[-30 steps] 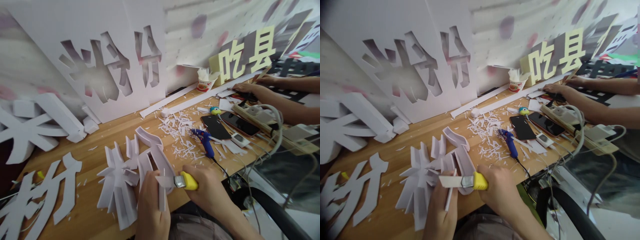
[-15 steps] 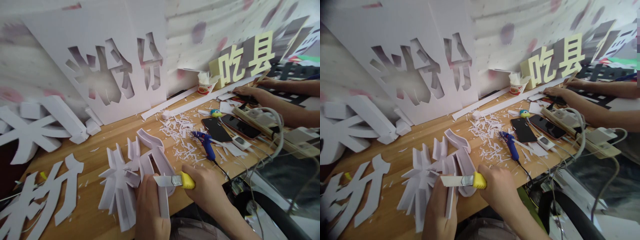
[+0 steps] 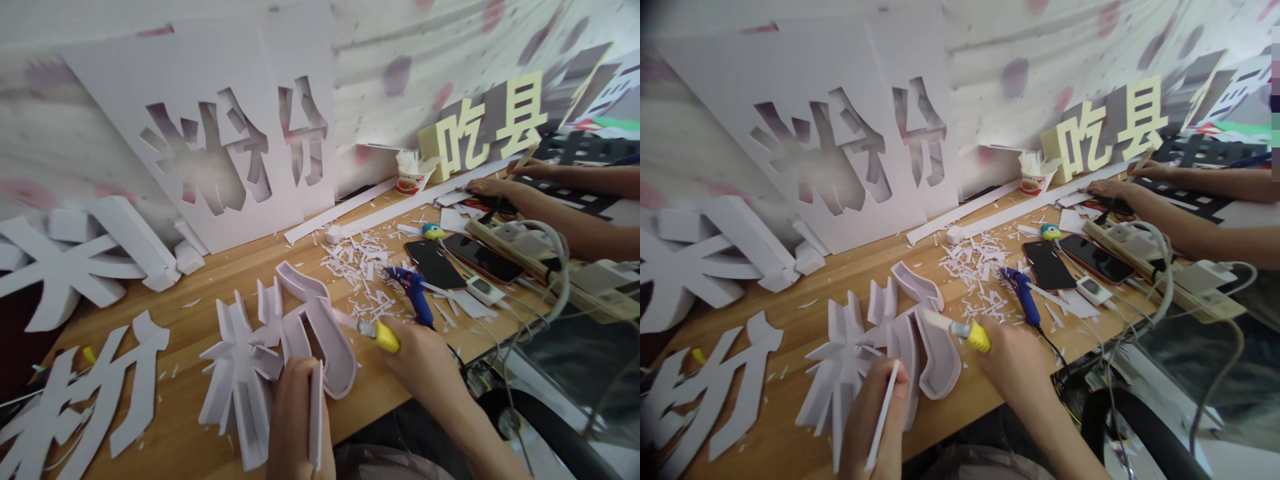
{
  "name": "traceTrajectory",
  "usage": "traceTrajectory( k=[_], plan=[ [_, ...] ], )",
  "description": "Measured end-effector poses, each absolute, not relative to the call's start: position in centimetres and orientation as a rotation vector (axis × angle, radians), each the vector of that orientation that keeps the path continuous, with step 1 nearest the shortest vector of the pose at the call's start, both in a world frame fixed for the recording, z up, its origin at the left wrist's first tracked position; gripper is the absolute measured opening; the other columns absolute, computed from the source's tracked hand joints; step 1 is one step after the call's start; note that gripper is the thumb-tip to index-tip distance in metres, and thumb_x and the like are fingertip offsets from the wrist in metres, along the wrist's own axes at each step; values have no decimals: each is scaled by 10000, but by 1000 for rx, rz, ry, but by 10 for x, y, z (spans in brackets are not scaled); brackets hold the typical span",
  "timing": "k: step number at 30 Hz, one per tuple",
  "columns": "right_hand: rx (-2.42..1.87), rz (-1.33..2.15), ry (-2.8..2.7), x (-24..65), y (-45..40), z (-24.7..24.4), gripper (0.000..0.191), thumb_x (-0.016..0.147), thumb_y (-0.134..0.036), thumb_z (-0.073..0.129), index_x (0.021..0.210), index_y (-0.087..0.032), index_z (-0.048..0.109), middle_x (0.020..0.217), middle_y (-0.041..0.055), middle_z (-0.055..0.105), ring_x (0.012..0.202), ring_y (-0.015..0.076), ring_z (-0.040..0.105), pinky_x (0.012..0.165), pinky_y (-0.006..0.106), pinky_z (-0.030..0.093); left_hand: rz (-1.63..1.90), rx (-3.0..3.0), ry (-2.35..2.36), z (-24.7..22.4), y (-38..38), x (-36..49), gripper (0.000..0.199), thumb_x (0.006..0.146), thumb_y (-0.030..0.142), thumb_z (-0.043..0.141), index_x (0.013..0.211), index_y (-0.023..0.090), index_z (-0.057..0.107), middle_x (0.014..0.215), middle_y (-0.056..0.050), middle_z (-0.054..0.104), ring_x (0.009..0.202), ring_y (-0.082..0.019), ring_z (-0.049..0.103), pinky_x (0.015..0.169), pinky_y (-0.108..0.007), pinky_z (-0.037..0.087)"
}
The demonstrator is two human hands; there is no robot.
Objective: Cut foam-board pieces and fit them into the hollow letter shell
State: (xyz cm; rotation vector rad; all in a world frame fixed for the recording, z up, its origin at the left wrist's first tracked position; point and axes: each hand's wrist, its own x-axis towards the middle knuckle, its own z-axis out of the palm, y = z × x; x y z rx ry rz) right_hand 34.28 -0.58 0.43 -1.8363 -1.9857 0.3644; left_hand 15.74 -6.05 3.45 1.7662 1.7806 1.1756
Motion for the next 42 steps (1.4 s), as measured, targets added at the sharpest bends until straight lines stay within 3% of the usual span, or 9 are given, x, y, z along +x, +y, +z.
traceTrajectory(
  k=[9,14,20,24,29,32,35,37,42],
  plan=[
    [-1221,1318,-1464,310,-17,44,438,912,-592,538,694,-217,475,611,-56,376,564,107,352,534,247,314,1143,1943,1575,19,-60,149,226,976,140,390,1098,242,551,929,-51,631,876,-203,625,774,-325,525],
    [-1091,1421,-1493,295,-18,50,466,904,-585,584,664,-213,440,635,-52,389,611,107,369,571,239,326,1101,1901,1462,17,-63,151,256,955,139,418,1062,249,623,933,-56,655,889,-215,629,785,-346,513],
    [-1122,1403,-1305,311,-8,38,483,888,-615,598,655,-197,532,563,-63,375,502,83,304,456,235,235,877,871,1006,24,-63,157,335,818,496,672,789,163,653,611,5,564,537,-129,523,535,-256,422],
    [-1103,1553,-1201,315,-8,40,422,831,-577,701,947,-172,685,546,-79,431,471,75,371,449,212,269,870,603,922,33,-57,158,298,723,411,755,771,130,670,585,12,558,508,-103,514,517,-232,418],
    [-954,1863,-1135,303,-14,44,398,803,-551,734,747,-191,573,480,-56,528,398,88,485,434,204,332,850,599,1006,35,-59,160,280,731,389,761,773,119,698,607,-22,640,535,-131,582,544,-257,496],
    [-968,1853,-1046,304,-12,39,398,808,-531,728,687,-195,551,485,-69,472,385,72,427,398,197,272,912,786,1106,30,-69,158,361,828,407,694,1070,140,702,859,-98,769,749,-215,728,738,-334,595],
    [-1059,1717,-980,310,-9,35,389,764,-489,777,655,-178,569,507,-78,399,448,51,339,426,190,220,1109,1237,1365,26,-77,149,633,834,272,723,1421,267,487,1302,-124,688,1148,-268,694,946,-378,585],
    [-1085,1691,-980,313,-8,34,400,760,-500,772,643,-178,567,487,-85,351,451,52,292,425,202,183,1218,1722,1442,25,-78,142,660,841,230,735,1435,329,465,1393,-114,625,1232,-275,647,964,-390,587],
    [-1142,1776,-1062,311,-8,35,455,812,-567,696,615,-192,531,462,-83,337,433,57,253,417,222,170,1223,2159,1538,24,-80,142,253,945,402,625,1179,304,631,1254,-117,704,1120,-240,709,859,-323,630]
  ],
)
